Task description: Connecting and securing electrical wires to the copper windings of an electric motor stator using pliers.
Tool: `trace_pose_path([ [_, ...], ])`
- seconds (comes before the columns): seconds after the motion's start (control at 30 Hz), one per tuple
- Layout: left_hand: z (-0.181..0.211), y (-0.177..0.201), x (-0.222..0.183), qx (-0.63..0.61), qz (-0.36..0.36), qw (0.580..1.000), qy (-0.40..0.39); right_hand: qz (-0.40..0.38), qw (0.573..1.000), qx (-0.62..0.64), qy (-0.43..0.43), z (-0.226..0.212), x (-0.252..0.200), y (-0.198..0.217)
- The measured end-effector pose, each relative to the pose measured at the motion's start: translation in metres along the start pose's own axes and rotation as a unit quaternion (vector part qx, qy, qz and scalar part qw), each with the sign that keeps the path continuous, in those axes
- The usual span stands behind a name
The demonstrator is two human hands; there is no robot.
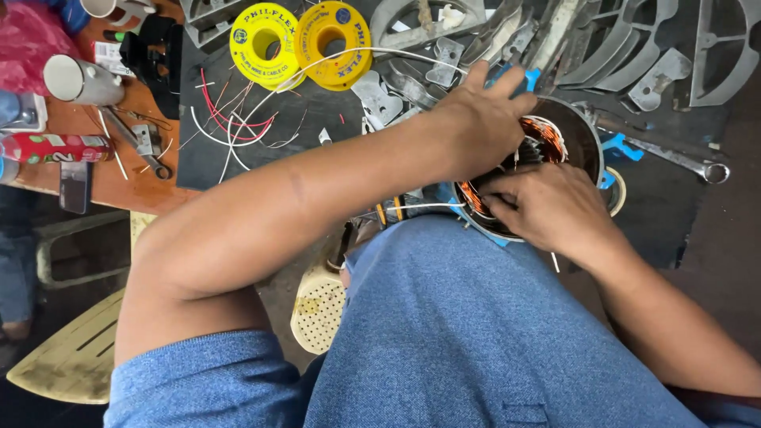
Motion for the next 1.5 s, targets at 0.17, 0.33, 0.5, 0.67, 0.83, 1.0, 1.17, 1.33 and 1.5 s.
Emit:
trace_pose_path([
  [0.17, -0.002, 0.000, -0.011, -0.015, 0.023, 0.999, -0.019, 0.014, 1.000, 0.002, 0.013, 0.001, -0.001, -0.001],
  [0.33, -0.003, -0.007, -0.012, -0.047, 0.066, 0.997, -0.020, 0.015, 1.000, -0.001, 0.013, 0.000, -0.002, 0.001],
  [0.5, -0.004, -0.010, -0.016, -0.081, 0.065, 0.994, -0.017, 0.030, 0.999, 0.006, 0.022, 0.000, -0.003, 0.001],
  [0.67, -0.005, -0.014, -0.013, -0.087, 0.071, 0.993, -0.018, -0.009, 0.999, 0.033, 0.002, -0.004, 0.001, 0.008],
  [0.83, -0.006, -0.020, -0.008, -0.069, 0.111, 0.991, -0.019, -0.050, 0.994, 0.098, -0.016, -0.007, 0.012, 0.009],
  [1.0, -0.008, -0.026, -0.006, -0.087, 0.145, 0.985, -0.027, 0.026, 0.996, 0.075, -0.030, -0.004, 0.015, -0.004],
  [1.17, -0.008, -0.020, -0.009, -0.042, 0.138, 0.989, -0.024, 0.049, 0.994, 0.084, -0.040, -0.003, 0.016, -0.010],
  [1.33, -0.008, -0.018, -0.009, -0.047, 0.128, 0.991, -0.020, 0.093, 0.991, 0.095, -0.022, 0.001, 0.019, -0.017],
  [1.5, -0.008, -0.023, -0.004, -0.041, 0.144, 0.988, -0.022, 0.084, 0.992, 0.085, -0.032, 0.003, 0.020, -0.021],
])
Point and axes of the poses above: each hand's wrist, its own x-axis towards the middle knuckle, its own y-axis out of the back of the hand, z = x × y, the point moved 1 cm from there along x, towards the middle knuckle, and after that the axes turned 8 degrees about x, right-handed, at the moved point
